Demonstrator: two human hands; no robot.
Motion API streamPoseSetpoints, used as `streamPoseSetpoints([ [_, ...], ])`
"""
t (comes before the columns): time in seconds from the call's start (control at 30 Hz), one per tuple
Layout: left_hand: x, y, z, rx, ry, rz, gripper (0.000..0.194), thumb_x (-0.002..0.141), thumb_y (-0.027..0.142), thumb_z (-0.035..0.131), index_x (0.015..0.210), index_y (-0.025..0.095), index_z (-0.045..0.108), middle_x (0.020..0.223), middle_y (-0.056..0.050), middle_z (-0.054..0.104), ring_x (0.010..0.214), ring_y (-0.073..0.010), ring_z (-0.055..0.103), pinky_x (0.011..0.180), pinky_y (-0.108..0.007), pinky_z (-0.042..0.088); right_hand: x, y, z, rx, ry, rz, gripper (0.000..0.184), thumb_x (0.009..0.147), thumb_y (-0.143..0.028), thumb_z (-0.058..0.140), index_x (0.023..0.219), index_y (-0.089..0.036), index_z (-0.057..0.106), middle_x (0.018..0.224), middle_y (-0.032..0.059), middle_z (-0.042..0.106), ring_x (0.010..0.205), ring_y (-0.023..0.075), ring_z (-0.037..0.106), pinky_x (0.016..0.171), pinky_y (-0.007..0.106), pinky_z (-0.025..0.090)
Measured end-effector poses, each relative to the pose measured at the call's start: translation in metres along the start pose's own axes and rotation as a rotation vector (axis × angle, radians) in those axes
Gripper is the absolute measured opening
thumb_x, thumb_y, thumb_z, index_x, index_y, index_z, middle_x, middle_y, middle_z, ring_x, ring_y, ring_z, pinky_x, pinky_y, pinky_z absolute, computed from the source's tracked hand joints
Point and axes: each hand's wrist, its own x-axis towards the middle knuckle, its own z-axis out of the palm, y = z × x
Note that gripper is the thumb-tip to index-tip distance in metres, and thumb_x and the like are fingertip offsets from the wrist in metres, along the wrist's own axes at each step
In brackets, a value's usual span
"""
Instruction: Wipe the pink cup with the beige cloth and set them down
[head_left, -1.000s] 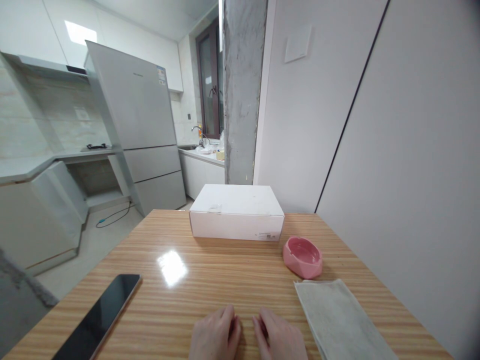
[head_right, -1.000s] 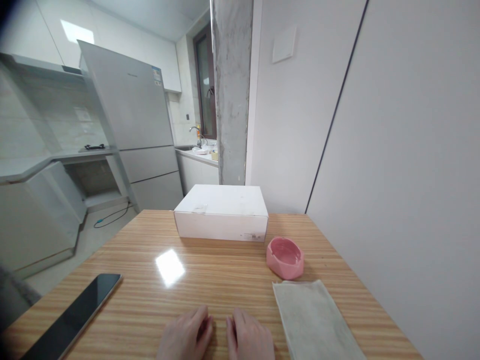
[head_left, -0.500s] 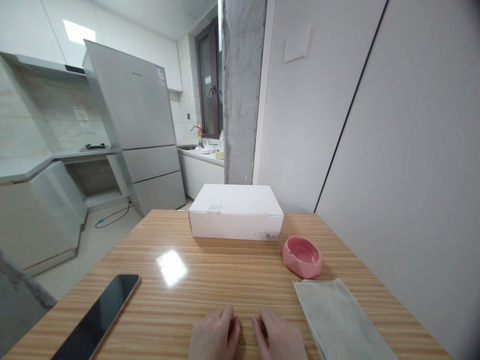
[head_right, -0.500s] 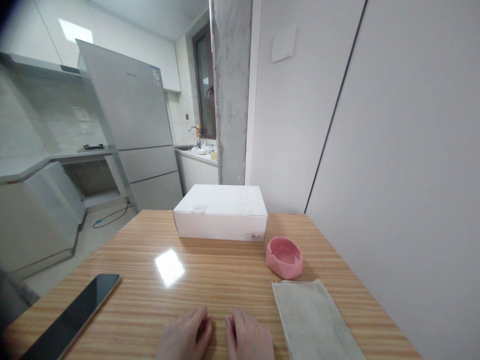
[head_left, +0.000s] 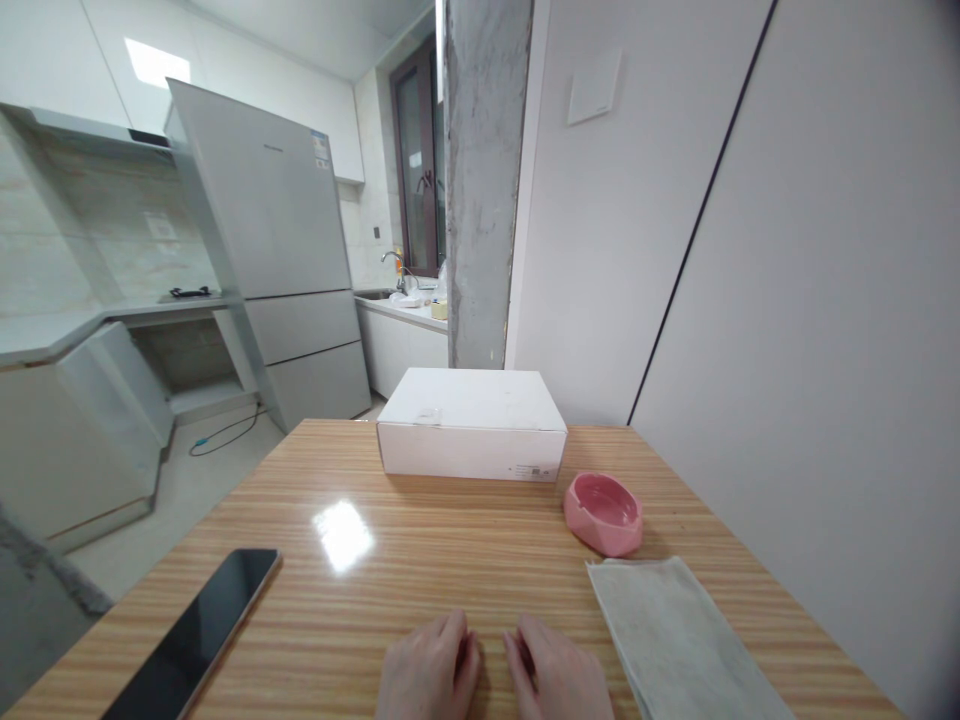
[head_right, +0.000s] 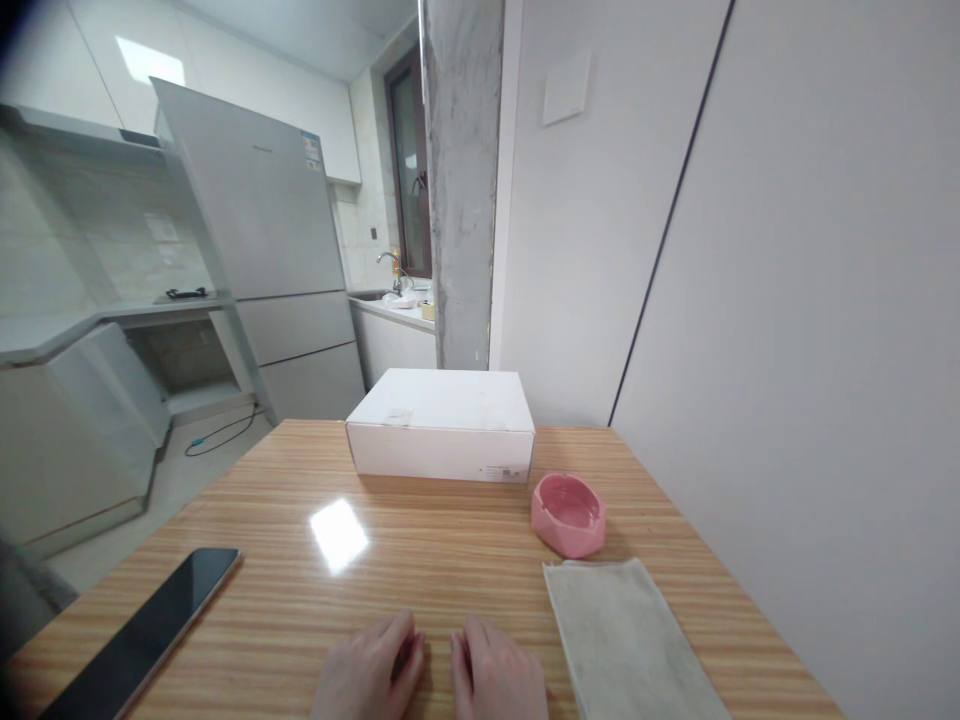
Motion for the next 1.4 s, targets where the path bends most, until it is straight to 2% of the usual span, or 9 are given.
streamPoseSetpoints([
  [0.27, -0.001, -0.001, 0.002, 0.008, 0.024, 0.010, 0.024, 0.088, 0.016, 0.040, 0.076, 0.024, 0.059, 0.070, 0.002, 0.071, 0.065, -0.0171, 0.069, 0.055, -0.025, 0.042, -0.002, 0.001, 0.001, -0.003, -0.035, -0.003, 0.025, 0.095, -0.025, 0.035, 0.073, -0.024, 0.046, 0.060, -0.0032, 0.062, 0.051, 0.0122, 0.063, 0.048, 0.023, 0.035],
  [0.63, 0.000, -0.001, 0.003, 0.000, 0.012, 0.013, 0.025, 0.089, 0.017, 0.038, 0.077, 0.023, 0.060, 0.071, 0.001, 0.071, 0.066, -0.0181, 0.069, 0.055, -0.026, 0.043, -0.004, 0.001, 0.002, 0.002, -0.019, 0.006, 0.024, 0.094, -0.023, 0.037, 0.073, -0.024, 0.047, 0.061, -0.0037, 0.063, 0.051, 0.0121, 0.063, 0.048, 0.023, 0.034],
  [0.97, 0.001, 0.002, -0.004, -0.026, -0.091, -0.036, 0.029, 0.091, 0.019, 0.033, 0.081, 0.022, 0.061, 0.077, -0.002, 0.072, 0.073, -0.0207, 0.070, 0.061, -0.028, 0.046, -0.002, 0.001, 0.002, 0.013, -0.038, 0.018, 0.021, 0.093, -0.021, 0.041, 0.073, -0.024, 0.048, 0.062, -0.0037, 0.063, 0.053, 0.0120, 0.063, 0.049, 0.023, 0.035],
  [1.07, 0.003, 0.008, -0.012, -0.052, -0.169, -0.105, 0.033, 0.092, 0.021, 0.030, 0.086, 0.021, 0.062, 0.082, -0.006, 0.072, 0.078, -0.0251, 0.070, 0.066, -0.033, 0.047, -0.001, 0.000, -0.001, 0.019, -0.036, 0.019, 0.021, 0.092, -0.021, 0.042, 0.072, -0.024, 0.048, 0.062, -0.0033, 0.063, 0.053, 0.0123, 0.063, 0.049, 0.023, 0.035],
  [1.17, 0.013, 0.022, -0.034, -0.151, -0.200, -0.152, 0.034, 0.093, 0.027, 0.029, 0.094, 0.018, 0.062, 0.086, -0.011, 0.070, 0.084, -0.0289, 0.068, 0.071, -0.038, 0.048, -0.001, -0.001, -0.002, 0.042, -0.041, 0.027, 0.019, 0.089, -0.019, 0.044, 0.073, -0.024, 0.051, 0.062, -0.0028, 0.065, 0.053, 0.0129, 0.064, 0.049, 0.022, 0.035],
  [1.23, 0.029, 0.038, -0.052, -0.331, -0.130, -0.078, 0.031, 0.092, 0.031, 0.035, 0.102, 0.018, 0.060, 0.099, -0.011, 0.066, 0.096, -0.0277, 0.063, 0.081, -0.039, 0.047, -0.002, 0.000, -0.002, 0.059, -0.044, 0.024, 0.013, 0.085, -0.016, 0.047, 0.076, -0.023, 0.053, 0.064, -0.0018, 0.067, 0.055, 0.0140, 0.066, 0.049, 0.022, 0.036],
  [1.3, 0.053, 0.056, -0.063, -0.576, -0.073, 0.108, 0.036, 0.087, 0.037, 0.048, 0.119, 0.021, 0.055, 0.115, -0.009, 0.059, 0.110, -0.0247, 0.056, 0.093, -0.036, 0.042, -0.003, 0.001, -0.001, 0.045, -0.037, 0.014, 0.013, 0.080, -0.013, 0.048, 0.076, -0.023, 0.054, 0.065, -0.0009, 0.068, 0.053, 0.0153, 0.066, 0.048, 0.023, 0.035],
  [1.37, 0.084, 0.076, -0.061, -0.806, -0.045, 0.286, 0.060, 0.078, 0.039, 0.064, 0.132, 0.023, 0.044, 0.130, -0.008, 0.050, 0.121, -0.0226, 0.047, 0.103, -0.033, 0.036, -0.004, 0.002, 0.000, 0.017, -0.033, 0.018, 0.014, 0.081, -0.013, 0.047, 0.074, -0.023, 0.054, 0.063, -0.0010, 0.068, 0.050, 0.0156, 0.066, 0.045, 0.024, 0.033],
  [1.4, 0.100, 0.085, -0.055, -0.885, -0.042, 0.334, 0.077, 0.070, 0.040, 0.072, 0.137, 0.022, 0.038, 0.136, -0.010, 0.044, 0.126, -0.0237, 0.042, 0.107, -0.034, 0.033, -0.004, 0.003, 0.001, 0.010, -0.041, 0.025, 0.015, 0.083, -0.014, 0.046, 0.074, -0.023, 0.053, 0.063, -0.0014, 0.067, 0.050, 0.0154, 0.065, 0.045, 0.025, 0.032],
])
